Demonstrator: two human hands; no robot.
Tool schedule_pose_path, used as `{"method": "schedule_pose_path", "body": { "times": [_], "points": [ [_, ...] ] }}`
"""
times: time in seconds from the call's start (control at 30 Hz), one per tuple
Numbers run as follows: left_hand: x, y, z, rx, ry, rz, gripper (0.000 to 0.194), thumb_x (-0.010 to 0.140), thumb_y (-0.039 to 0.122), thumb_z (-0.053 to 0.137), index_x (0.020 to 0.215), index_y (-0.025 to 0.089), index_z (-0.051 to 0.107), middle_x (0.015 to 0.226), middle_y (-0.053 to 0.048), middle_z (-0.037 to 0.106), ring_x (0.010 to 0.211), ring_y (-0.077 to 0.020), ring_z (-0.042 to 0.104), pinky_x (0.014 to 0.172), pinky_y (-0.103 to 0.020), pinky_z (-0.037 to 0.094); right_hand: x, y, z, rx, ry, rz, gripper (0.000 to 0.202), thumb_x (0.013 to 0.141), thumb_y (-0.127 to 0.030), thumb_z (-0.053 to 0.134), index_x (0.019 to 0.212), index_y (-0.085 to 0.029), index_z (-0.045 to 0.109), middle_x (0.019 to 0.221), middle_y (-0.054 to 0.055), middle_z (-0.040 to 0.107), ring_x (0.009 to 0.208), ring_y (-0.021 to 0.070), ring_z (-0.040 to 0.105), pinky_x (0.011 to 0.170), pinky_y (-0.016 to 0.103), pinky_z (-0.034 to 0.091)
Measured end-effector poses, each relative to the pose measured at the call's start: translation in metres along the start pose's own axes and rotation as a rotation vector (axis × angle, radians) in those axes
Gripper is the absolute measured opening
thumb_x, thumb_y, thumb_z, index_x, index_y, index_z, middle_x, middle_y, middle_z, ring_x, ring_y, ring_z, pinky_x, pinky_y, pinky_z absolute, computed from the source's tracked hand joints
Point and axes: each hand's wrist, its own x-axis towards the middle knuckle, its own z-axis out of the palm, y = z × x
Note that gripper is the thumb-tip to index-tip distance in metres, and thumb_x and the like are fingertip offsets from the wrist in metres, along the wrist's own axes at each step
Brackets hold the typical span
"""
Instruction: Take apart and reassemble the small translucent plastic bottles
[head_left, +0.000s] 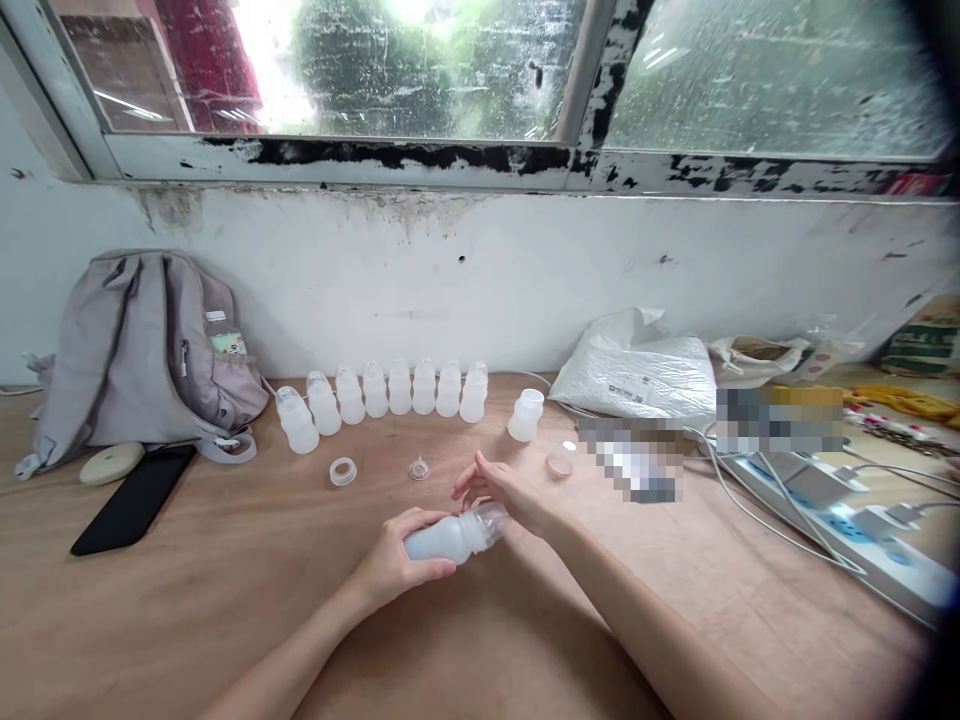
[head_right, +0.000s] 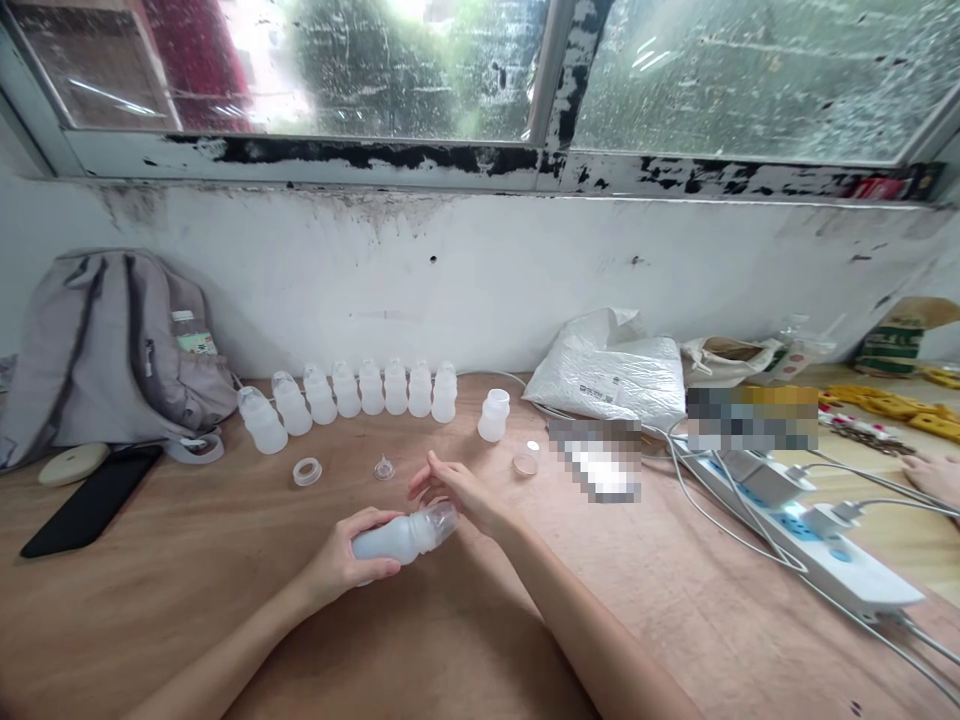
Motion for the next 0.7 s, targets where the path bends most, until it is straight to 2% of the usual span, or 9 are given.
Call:
{"method": "schedule_pose_path", "body": {
  "times": [0.1,0.17,0.23,0.33,0.43,0.57,0.7],
  "points": [
    [0.0,0.002,-0.002,-0.006,-0.009,0.005,0.047,0.057,0.035,0.07,0.1,0.022,0.059,0.094,-0.003,0.059,0.084,-0.0195,0.055,0.072,-0.027,0.042,0.005,0.017,0.01,0.168,-0.065,0.032,0.053,0.08,-0.058,0.032,0.077,-0.014,0.062,0.077,0.007,0.062,0.069,0.0156,0.056,0.064,0.029,0.04],
    [-0.001,0.004,-0.003,-0.034,0.007,0.005,0.048,0.056,0.034,0.071,0.1,0.02,0.058,0.097,-0.004,0.059,0.086,-0.0199,0.054,0.073,-0.027,0.042,0.005,0.024,0.016,0.218,-0.051,0.037,0.051,0.08,-0.056,0.033,0.077,-0.014,0.061,0.076,0.006,0.062,0.069,0.0155,0.056,0.063,0.028,0.04],
    [-0.001,0.006,-0.004,-0.098,0.035,0.004,0.042,0.062,0.035,0.067,0.1,0.019,0.057,0.096,-0.005,0.06,0.083,-0.0189,0.055,0.073,-0.027,0.042,0.004,0.028,0.022,0.227,-0.026,0.013,0.047,0.081,-0.053,0.035,0.078,-0.015,0.061,0.075,0.005,0.062,0.068,0.0153,0.056,0.063,0.028,0.039],
    [-0.003,0.006,-0.006,-0.24,0.142,-0.016,0.027,0.075,0.037,0.051,0.091,0.016,0.057,0.083,-0.005,0.061,0.073,-0.0159,0.055,0.067,-0.025,0.042,0.001,0.029,0.033,0.206,-0.018,-0.05,0.04,0.082,-0.047,0.038,0.078,-0.015,0.061,0.077,0.006,0.062,0.071,0.0161,0.055,0.067,0.03,0.039],
    [-0.004,0.005,-0.008,-0.359,0.244,-0.023,0.025,0.078,0.037,0.046,0.084,0.015,0.057,0.074,-0.003,0.057,0.068,-0.0146,0.052,0.061,-0.024,0.04,-0.002,0.029,0.044,0.208,-0.012,-0.108,0.034,0.083,-0.041,0.038,0.085,-0.015,0.061,0.084,0.006,0.061,0.077,0.0174,0.055,0.071,0.031,0.039],
    [-0.005,0.005,-0.009,-0.412,0.248,-0.007,0.024,0.077,0.036,0.047,0.079,0.015,0.057,0.078,-0.004,0.056,0.072,-0.0148,0.051,0.065,-0.024,0.04,-0.004,0.029,0.05,0.247,0.004,-0.138,0.029,0.083,-0.037,0.04,0.095,-0.018,0.056,0.092,0.006,0.06,0.081,0.0191,0.055,0.075,0.034,0.039],
    [-0.006,0.006,-0.01,-0.398,0.222,-0.019,0.026,0.076,0.038,0.046,0.075,0.015,0.057,0.072,-0.003,0.055,0.07,-0.0151,0.05,0.066,-0.024,0.04,-0.004,0.028,0.05,0.256,-0.021,-0.134,0.025,0.081,-0.034,0.042,0.095,-0.018,0.055,0.097,0.007,0.058,0.085,0.0199,0.055,0.079,0.035,0.038]
  ]
}}
